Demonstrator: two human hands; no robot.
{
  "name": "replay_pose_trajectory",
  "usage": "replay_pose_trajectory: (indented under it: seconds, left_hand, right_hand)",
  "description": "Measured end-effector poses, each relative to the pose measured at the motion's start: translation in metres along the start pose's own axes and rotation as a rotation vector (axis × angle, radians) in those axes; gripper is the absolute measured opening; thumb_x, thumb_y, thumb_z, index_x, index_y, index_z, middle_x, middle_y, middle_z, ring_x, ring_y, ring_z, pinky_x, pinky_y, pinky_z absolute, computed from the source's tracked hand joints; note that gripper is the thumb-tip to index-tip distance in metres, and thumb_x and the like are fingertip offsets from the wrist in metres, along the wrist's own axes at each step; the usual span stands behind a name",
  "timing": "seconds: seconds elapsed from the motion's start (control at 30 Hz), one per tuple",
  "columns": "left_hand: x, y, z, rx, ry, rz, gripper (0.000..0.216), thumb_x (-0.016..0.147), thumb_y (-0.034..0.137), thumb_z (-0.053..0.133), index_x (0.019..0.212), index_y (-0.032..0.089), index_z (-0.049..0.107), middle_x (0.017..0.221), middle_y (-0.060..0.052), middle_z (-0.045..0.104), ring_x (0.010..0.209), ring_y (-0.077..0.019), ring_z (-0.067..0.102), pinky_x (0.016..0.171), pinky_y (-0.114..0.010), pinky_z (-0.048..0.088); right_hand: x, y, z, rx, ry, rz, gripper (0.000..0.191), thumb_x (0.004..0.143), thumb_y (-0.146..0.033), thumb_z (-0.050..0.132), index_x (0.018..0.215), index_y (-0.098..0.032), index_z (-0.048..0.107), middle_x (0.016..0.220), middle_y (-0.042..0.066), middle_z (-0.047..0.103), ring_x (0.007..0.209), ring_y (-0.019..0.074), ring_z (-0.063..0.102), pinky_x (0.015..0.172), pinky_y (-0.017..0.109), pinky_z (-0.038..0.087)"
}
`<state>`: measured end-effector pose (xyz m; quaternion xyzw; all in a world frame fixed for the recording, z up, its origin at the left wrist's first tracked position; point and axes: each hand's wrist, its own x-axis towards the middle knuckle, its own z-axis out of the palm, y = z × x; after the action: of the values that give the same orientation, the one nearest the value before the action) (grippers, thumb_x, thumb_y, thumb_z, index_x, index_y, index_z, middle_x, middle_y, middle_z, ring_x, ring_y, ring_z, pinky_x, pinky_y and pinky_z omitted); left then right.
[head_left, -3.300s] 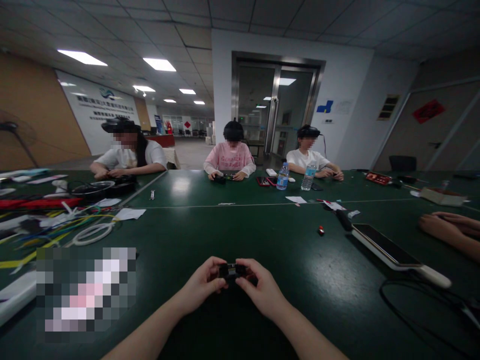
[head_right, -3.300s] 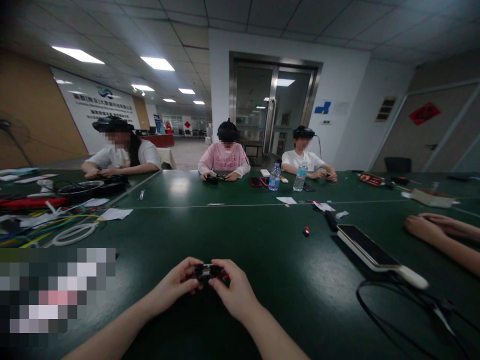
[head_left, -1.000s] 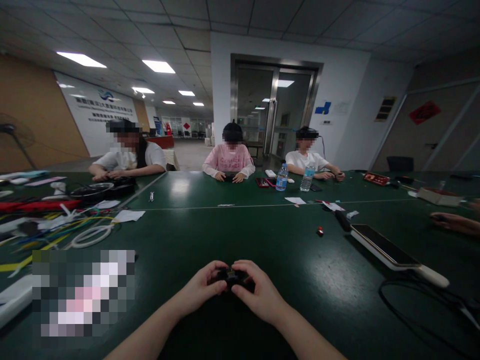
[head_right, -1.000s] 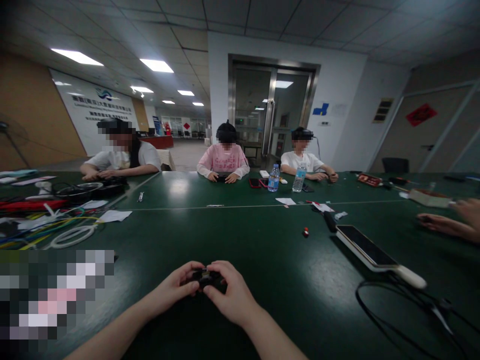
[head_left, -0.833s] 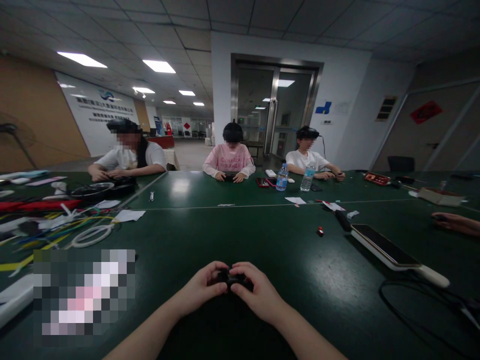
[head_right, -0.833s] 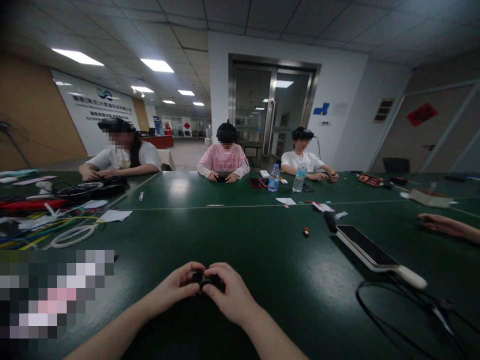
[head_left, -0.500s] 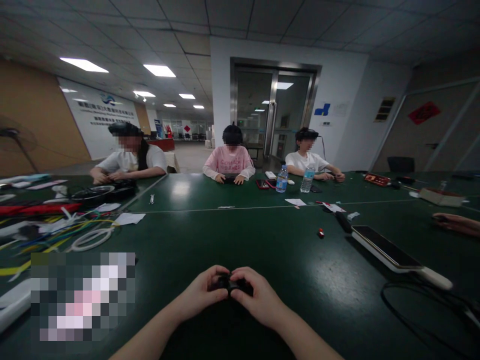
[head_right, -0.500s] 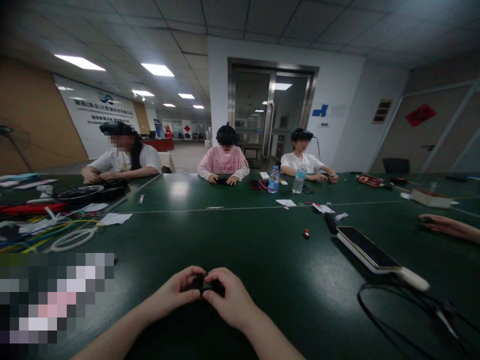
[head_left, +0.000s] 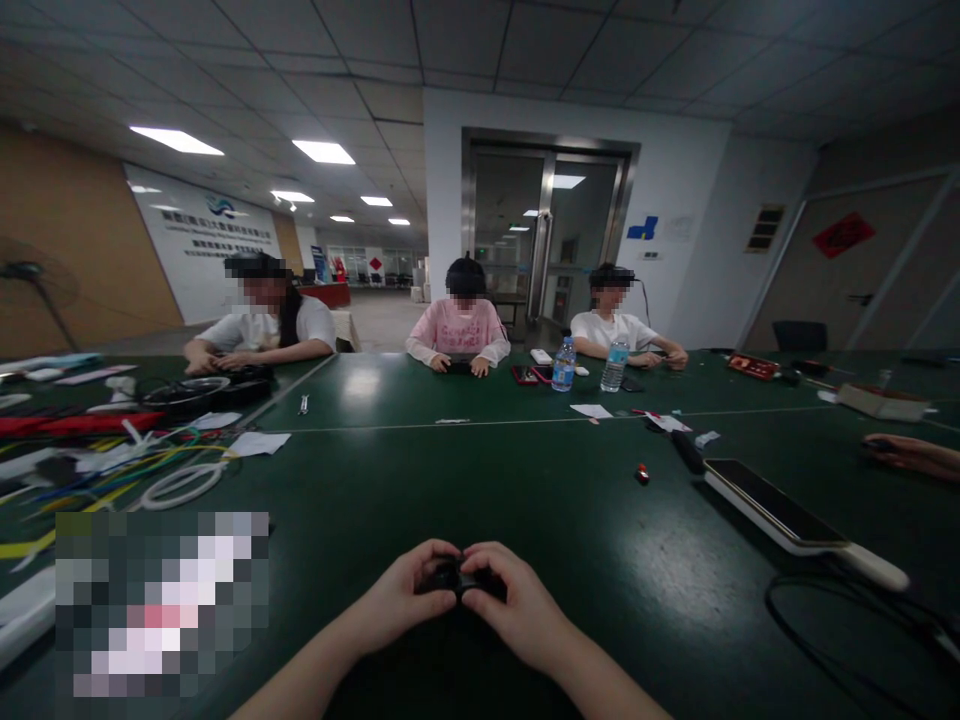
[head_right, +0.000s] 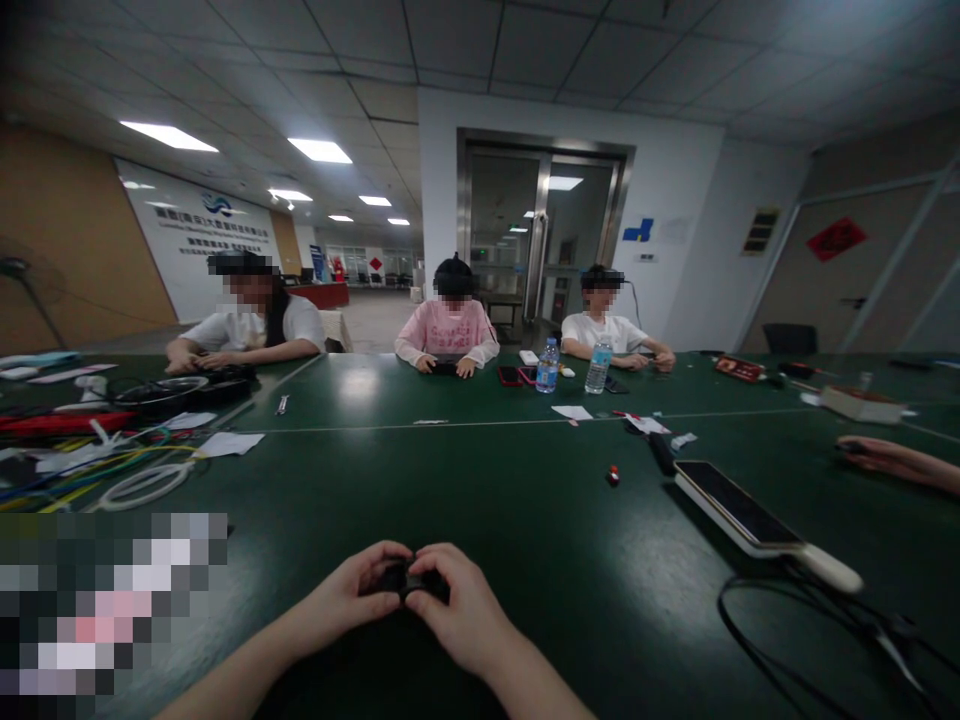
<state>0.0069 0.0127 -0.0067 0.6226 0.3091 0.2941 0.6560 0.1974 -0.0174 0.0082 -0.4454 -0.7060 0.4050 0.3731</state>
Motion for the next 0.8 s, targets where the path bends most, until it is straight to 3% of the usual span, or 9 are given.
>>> replay_pose_trajectory:
  seconds: [0.27,0.47,0.8]
  left_hand:
    - [0.000,0.003,0.001,0.002,0.040,-0.066,0.036,0.071,0.021,0.066,0.104,0.021,0.050,0.095,-0.002,0.061,0.084,-0.0168,0.058,0.077,-0.032,0.043]
    - [0.001,-0.004,-0.002,-0.006,0.050,-0.040,0.039,0.070,0.025,0.067,0.105,0.022,0.049,0.100,-0.004,0.060,0.088,-0.0180,0.057,0.078,-0.033,0.042]
    - [-0.002,0.003,-0.003,0.037,0.093,-0.062,0.038,0.071,0.026,0.064,0.105,0.022,0.048,0.096,-0.003,0.060,0.083,-0.0174,0.058,0.074,-0.032,0.044]
  right_hand:
    - [0.005,0.005,-0.015,0.070,0.185,0.023,0.020,0.076,-0.027,0.056,0.095,-0.021,0.059,0.111,0.005,0.057,0.105,0.0216,0.051,0.091,0.038,0.036]
    - [0.006,0.011,-0.022,0.142,0.206,0.042,0.022,0.076,-0.030,0.057,0.096,-0.022,0.058,0.095,0.003,0.063,0.092,0.0196,0.057,0.086,0.037,0.041]
    - [0.005,0.017,-0.035,0.301,0.326,0.053,0.034,0.073,-0.041,0.061,0.101,-0.021,0.057,0.099,0.007,0.063,0.097,0.0226,0.057,0.085,0.039,0.045]
